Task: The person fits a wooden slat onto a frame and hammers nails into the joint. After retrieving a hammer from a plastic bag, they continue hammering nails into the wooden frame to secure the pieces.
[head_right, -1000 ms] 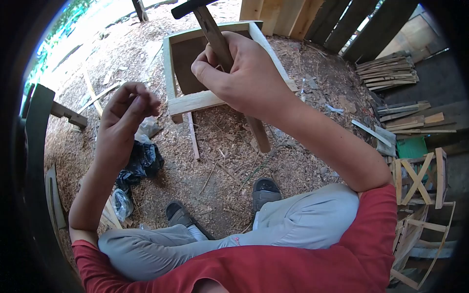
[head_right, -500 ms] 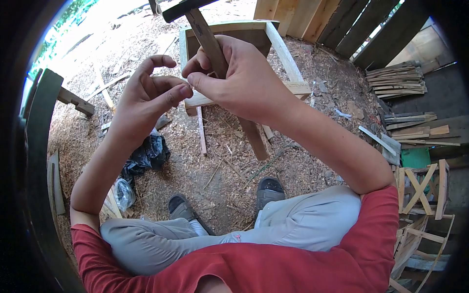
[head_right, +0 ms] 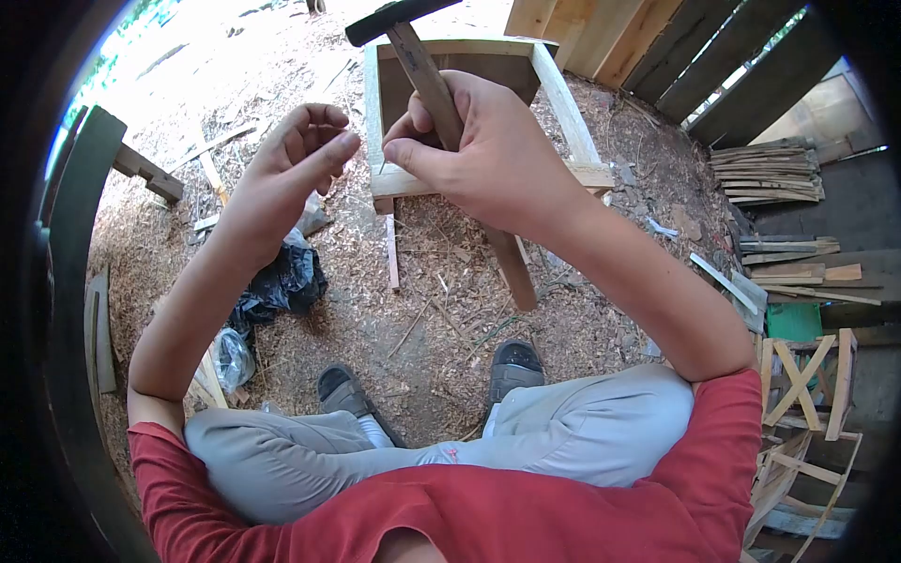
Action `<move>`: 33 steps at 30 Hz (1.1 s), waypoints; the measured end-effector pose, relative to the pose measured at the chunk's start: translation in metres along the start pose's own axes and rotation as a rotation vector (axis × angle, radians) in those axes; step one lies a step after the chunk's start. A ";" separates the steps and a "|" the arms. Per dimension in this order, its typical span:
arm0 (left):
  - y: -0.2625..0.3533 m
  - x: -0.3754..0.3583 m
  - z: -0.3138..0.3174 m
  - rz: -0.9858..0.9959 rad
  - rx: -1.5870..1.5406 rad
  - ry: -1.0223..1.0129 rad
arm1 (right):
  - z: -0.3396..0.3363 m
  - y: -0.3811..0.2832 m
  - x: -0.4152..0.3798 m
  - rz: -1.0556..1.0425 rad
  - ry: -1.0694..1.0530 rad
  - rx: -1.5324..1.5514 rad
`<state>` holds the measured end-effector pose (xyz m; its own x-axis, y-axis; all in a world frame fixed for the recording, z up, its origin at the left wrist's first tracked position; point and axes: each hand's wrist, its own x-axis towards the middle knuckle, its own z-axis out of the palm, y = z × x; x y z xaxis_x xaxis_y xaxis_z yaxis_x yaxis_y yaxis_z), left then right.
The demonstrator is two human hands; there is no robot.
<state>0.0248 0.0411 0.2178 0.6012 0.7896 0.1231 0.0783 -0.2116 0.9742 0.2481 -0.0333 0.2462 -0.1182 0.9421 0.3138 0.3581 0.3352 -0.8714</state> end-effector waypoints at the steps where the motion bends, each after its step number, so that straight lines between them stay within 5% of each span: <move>1: -0.004 0.000 -0.003 -0.003 -0.005 0.007 | 0.001 -0.002 -0.001 0.002 -0.009 -0.001; 3: -0.010 -0.003 -0.007 -0.353 -0.112 -0.014 | 0.003 -0.006 -0.002 0.052 0.017 -0.087; 7: -0.019 -0.005 -0.004 -0.530 -0.443 -0.238 | 0.010 0.000 -0.002 0.019 0.002 -0.088; 33: -0.037 0.001 0.003 -0.385 -0.421 -0.177 | 0.025 -0.002 -0.003 0.014 -0.027 -0.128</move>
<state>0.0250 0.0474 0.1817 0.7181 0.6485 -0.2524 0.0173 0.3459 0.9381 0.2249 -0.0370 0.2376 -0.1368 0.9471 0.2904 0.4746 0.3199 -0.8200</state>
